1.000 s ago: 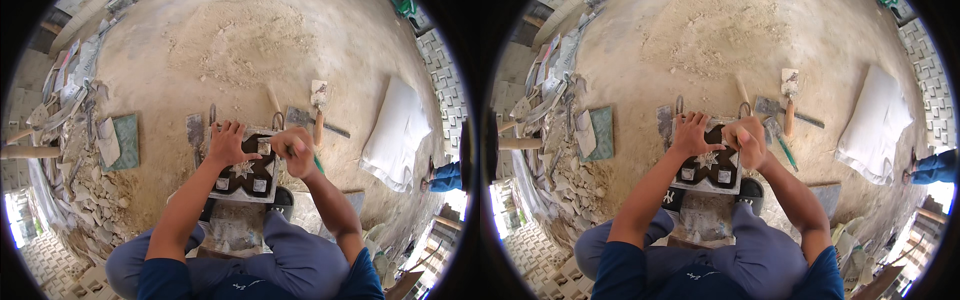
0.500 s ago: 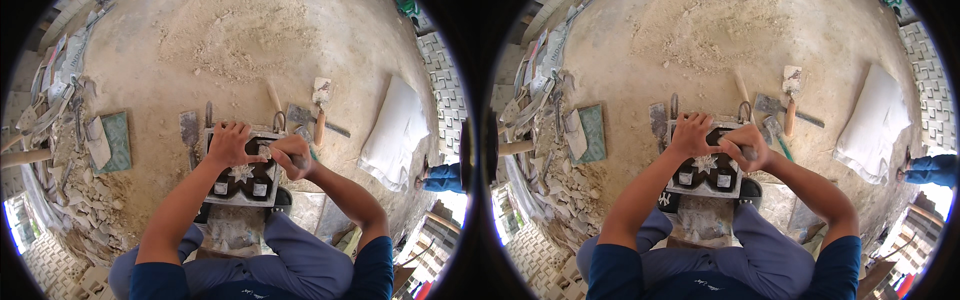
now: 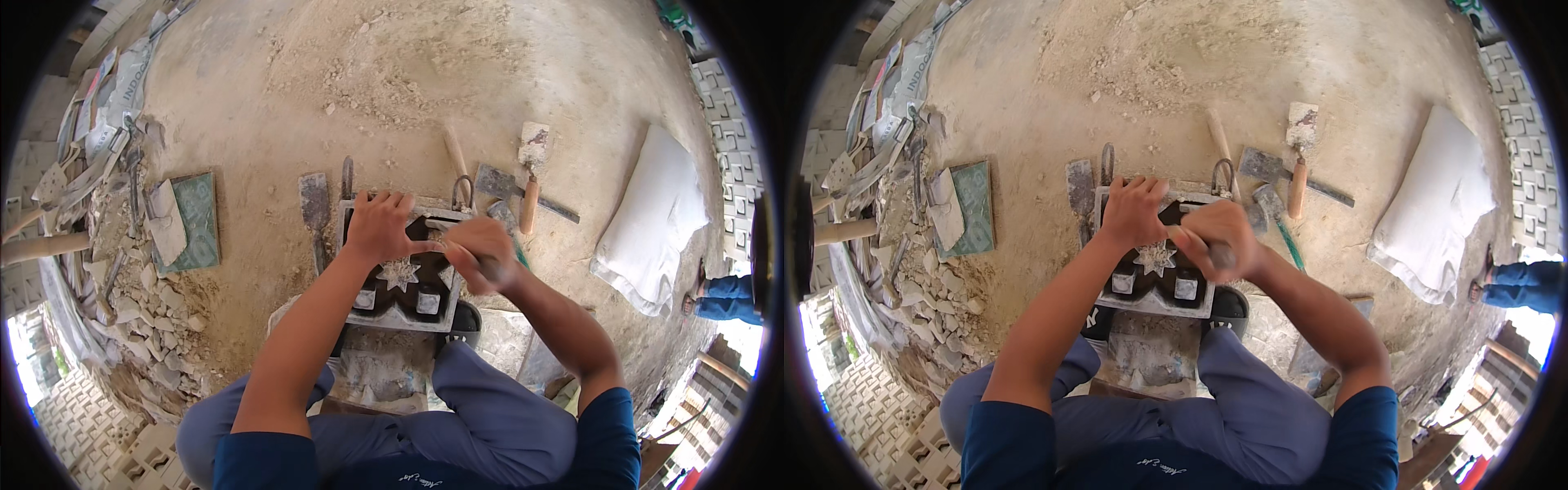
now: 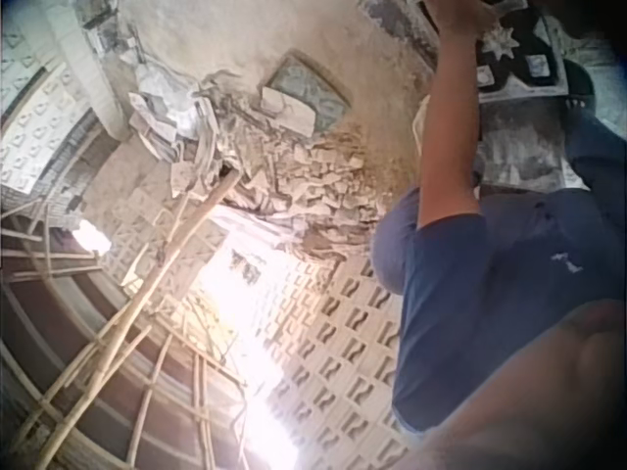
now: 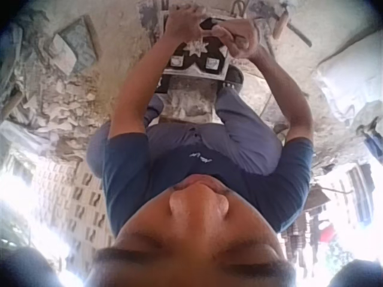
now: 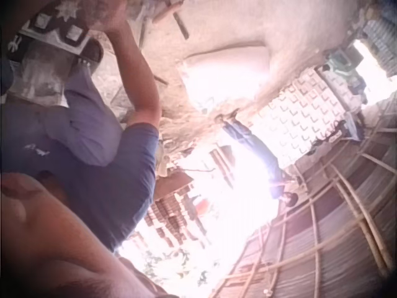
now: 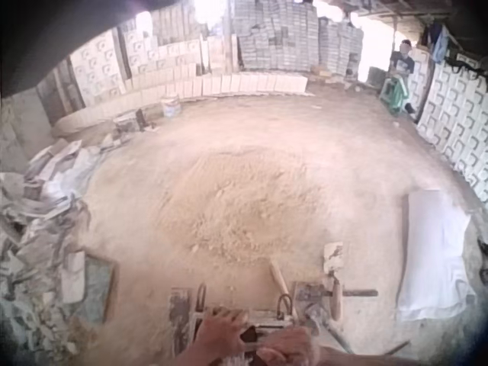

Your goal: The person cleans sand and debris from a star-patterned tile mold and then uses a small chisel and a wooden mallet to carve or clear out the interior details of the tile.

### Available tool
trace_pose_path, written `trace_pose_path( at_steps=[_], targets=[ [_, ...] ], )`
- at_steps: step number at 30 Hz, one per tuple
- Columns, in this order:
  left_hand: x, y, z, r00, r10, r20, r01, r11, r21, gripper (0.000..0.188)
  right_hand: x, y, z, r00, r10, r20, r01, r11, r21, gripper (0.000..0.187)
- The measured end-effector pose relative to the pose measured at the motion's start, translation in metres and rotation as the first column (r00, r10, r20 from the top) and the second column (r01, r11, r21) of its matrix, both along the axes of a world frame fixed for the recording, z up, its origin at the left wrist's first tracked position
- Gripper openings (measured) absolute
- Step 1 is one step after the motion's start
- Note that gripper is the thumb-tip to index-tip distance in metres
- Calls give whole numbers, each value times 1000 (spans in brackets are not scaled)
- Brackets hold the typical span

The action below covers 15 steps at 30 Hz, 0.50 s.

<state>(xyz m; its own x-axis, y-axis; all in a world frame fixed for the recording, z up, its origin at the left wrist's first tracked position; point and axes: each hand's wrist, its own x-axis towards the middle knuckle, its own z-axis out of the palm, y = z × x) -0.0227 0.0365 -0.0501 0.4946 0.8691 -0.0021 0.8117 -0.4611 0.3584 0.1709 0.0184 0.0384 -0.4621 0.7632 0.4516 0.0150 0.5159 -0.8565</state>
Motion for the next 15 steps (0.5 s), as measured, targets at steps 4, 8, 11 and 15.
trace_pose_path(
  at_steps=[4,8,11,15],
  targets=[
    [-2,-2,-6,999,15,31,-16,999,45,95,2,11,10,999,1,49,-1,1000,-5,37],
    [0,-2,4,1000,7,-6,-7,1000,9,97,4,10,22,995,-19,95,33,988,-148,33],
    [0,-1,-1,999,21,40,-24,997,77,97,-2,20,17,991,-15,135,54,954,-296,37],
    [-7,-6,1,999,33,28,-34,999,28,97,-2,11,34,996,-9,90,16,997,-74,39]
  ],
)
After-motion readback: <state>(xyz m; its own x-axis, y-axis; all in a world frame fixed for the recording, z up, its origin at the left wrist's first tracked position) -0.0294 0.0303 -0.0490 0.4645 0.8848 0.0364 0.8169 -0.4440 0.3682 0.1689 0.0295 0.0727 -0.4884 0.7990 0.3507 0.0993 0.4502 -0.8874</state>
